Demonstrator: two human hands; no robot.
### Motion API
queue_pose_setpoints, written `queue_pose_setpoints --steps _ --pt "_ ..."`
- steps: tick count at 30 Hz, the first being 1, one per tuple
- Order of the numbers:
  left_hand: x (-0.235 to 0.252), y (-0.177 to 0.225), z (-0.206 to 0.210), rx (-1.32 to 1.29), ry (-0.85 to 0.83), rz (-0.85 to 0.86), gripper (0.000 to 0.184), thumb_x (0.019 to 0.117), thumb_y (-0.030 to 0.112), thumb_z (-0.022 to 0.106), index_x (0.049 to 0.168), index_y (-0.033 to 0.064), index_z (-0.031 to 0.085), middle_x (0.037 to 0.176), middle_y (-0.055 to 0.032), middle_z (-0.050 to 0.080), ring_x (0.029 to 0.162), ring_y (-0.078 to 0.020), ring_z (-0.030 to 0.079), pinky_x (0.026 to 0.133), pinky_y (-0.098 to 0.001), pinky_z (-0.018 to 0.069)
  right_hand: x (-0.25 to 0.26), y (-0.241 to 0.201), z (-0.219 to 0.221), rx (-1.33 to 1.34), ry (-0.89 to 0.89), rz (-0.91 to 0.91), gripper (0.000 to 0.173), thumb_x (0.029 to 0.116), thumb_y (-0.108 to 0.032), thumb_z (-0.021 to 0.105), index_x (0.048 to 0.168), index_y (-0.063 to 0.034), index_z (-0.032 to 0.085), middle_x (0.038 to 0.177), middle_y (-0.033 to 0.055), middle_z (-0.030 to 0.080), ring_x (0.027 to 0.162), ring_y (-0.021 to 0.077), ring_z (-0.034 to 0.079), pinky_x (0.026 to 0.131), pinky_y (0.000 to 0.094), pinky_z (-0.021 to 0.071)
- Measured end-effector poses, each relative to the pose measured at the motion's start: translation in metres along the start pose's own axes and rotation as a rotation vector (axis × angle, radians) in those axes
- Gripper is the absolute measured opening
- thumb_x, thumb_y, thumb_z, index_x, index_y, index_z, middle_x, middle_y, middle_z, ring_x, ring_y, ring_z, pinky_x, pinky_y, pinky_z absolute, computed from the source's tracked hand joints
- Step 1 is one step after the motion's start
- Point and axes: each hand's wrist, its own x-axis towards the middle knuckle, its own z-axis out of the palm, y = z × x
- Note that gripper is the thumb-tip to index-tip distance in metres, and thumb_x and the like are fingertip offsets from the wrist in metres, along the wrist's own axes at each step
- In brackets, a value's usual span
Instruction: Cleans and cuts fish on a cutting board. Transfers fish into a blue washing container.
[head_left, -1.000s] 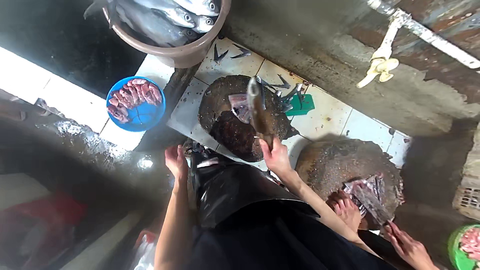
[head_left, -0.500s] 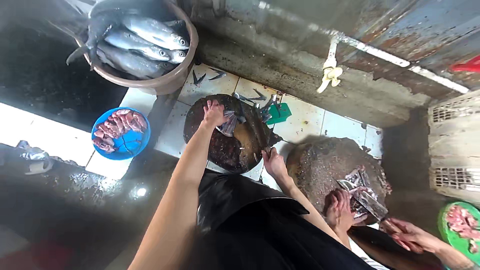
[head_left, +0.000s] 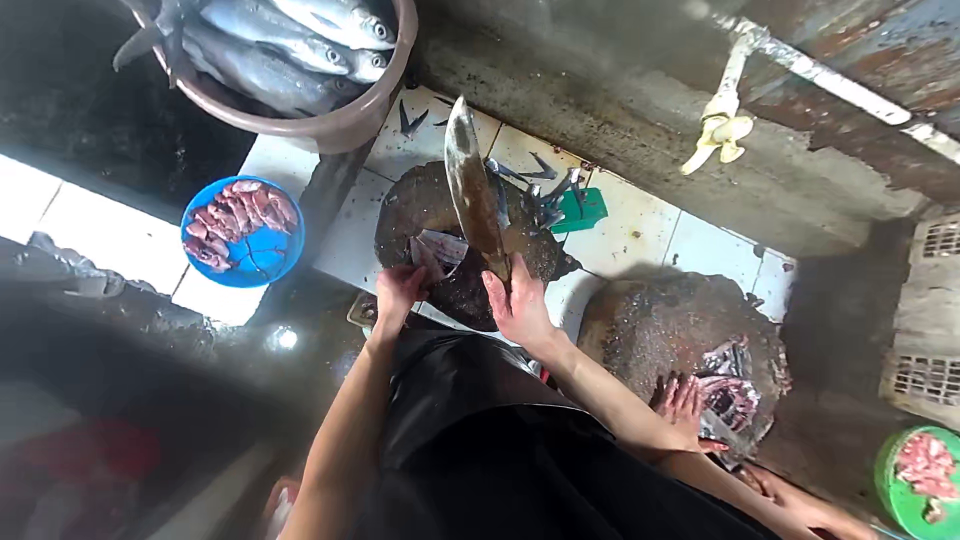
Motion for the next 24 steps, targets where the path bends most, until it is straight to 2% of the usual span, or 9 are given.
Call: queue_pose_setpoints --steps 2,4,6,11,15,18,21,23,24 --pt "-0.006 -0.003 -0.002 -0.02 -0.006 -0.011 0.038 0.0975 0.036 0.072 0.122 0.0069 0.068 0.096 -0.0138 0.075 0.069 -0.0234 0.072 0.069 -0.0457 0.0631 -0.005 0.016 0.028 -0.175 -0.197 0.094 0.049 0.1057 -0.039 0.049 0.128 0.0041 0.054 0.073 0.0117 0.067 0.066 0.0268 0.07 0.062 0.0466 0.0605" --pt "-0.009 -0.008 0.0 -0.051 -0.018 -0.006 0.038 0.0974 0.037 0.071 0.121 0.0079 0.068 0.091 -0.0126 0.074 0.063 -0.0215 0.071 0.063 -0.0421 0.0632 0.002 0.026 0.048 -0.374 -0.595 0.35 0.054 0.1073 -0.047 0.041 0.138 -0.0024 0.048 0.098 0.0201 0.071 0.094 0.0391 0.073 0.081 0.0584 0.0593" --pt "-0.005 0.0 0.001 -0.021 -0.005 0.009 0.036 0.0976 0.034 0.071 0.119 0.0046 0.068 0.091 -0.0135 0.074 0.065 -0.0217 0.072 0.066 -0.0421 0.064 0.019 0.015 0.052 -0.45 -0.713 0.428 0.052 0.1074 -0.047 0.04 0.138 -0.0049 0.049 0.107 0.0213 0.071 0.102 0.0412 0.072 0.084 0.0605 0.0582" --pt "0.015 -0.006 0.009 0.217 0.039 0.075 0.024 0.0932 0.025 0.072 0.108 0.0057 0.071 0.09 -0.0176 0.073 0.075 -0.0319 0.073 0.071 -0.0558 0.0611 0.05 -0.013 0.086 -0.451 -0.575 0.391 0.05 0.1075 -0.045 0.044 0.134 -0.003 0.05 0.105 0.0215 0.07 0.095 0.0412 0.073 0.075 0.0598 0.06" --pt "0.002 0.005 -0.001 0.146 0.029 0.026 0.025 0.092 0.02 0.072 0.108 0.0012 0.069 0.088 -0.0163 0.072 0.072 -0.0276 0.072 0.071 -0.0502 0.0613 0.076 -0.023 0.066 -0.279 -0.528 0.358 0.056 0.1071 -0.052 0.045 0.127 -0.0023 0.059 0.106 0.0228 0.069 0.097 0.0403 0.072 0.079 0.0598 0.059" --pt "-0.003 -0.002 -0.009 0.011 -0.004 -0.002 0.028 0.0937 0.023 0.074 0.111 0.0026 0.069 0.087 -0.012 0.075 0.069 -0.0213 0.074 0.069 -0.0414 0.0646 0.062 -0.039 0.026 -0.172 -0.291 0.223 0.052 0.1068 -0.053 0.046 0.127 -0.0059 0.054 0.081 0.0156 0.066 0.069 0.0329 0.07 0.061 0.0532 0.0582" --pt "-0.003 -0.011 -0.01 -0.011 -0.001 0.009 0.028 0.0944 0.027 0.073 0.108 0.0031 0.071 0.086 -0.0116 0.075 0.069 -0.0214 0.074 0.07 -0.0431 0.0638 0.049 -0.037 0.019 -0.072 -0.054 0.014 0.049 0.107 -0.043 0.052 0.134 -0.0013 0.051 0.068 0.0082 0.062 0.054 0.0226 0.064 0.05 0.0435 0.0557" --pt "-0.003 -0.01 -0.01 -0.015 0.01 0.008 0.026 0.0946 0.025 0.073 0.108 0.0041 0.07 0.083 -0.0095 0.075 0.065 -0.019 0.073 0.066 -0.0393 0.0637 0.039 -0.017 0.043 -0.144 -0.093 0.033 0.054 0.1068 -0.039 0.051 0.14 0.0032 0.047 0.073 0.0119 0.067 0.06 0.0266 0.069 0.055 0.0466 0.0593" --pt "-0.003 -0.01 -0.01 -0.012 0.006 0.008 0.026 0.0954 0.025 0.072 0.11 0.0036 0.07 0.083 -0.0095 0.074 0.063 -0.0183 0.072 0.064 -0.0378 0.0631 0.035 -0.006 0.058 -0.231 -0.237 0.139 0.056 0.1072 -0.042 0.048 0.142 0.0012 0.045 0.08 0.0149 0.07 0.07 0.0316 0.072 0.063 0.051 0.0612"
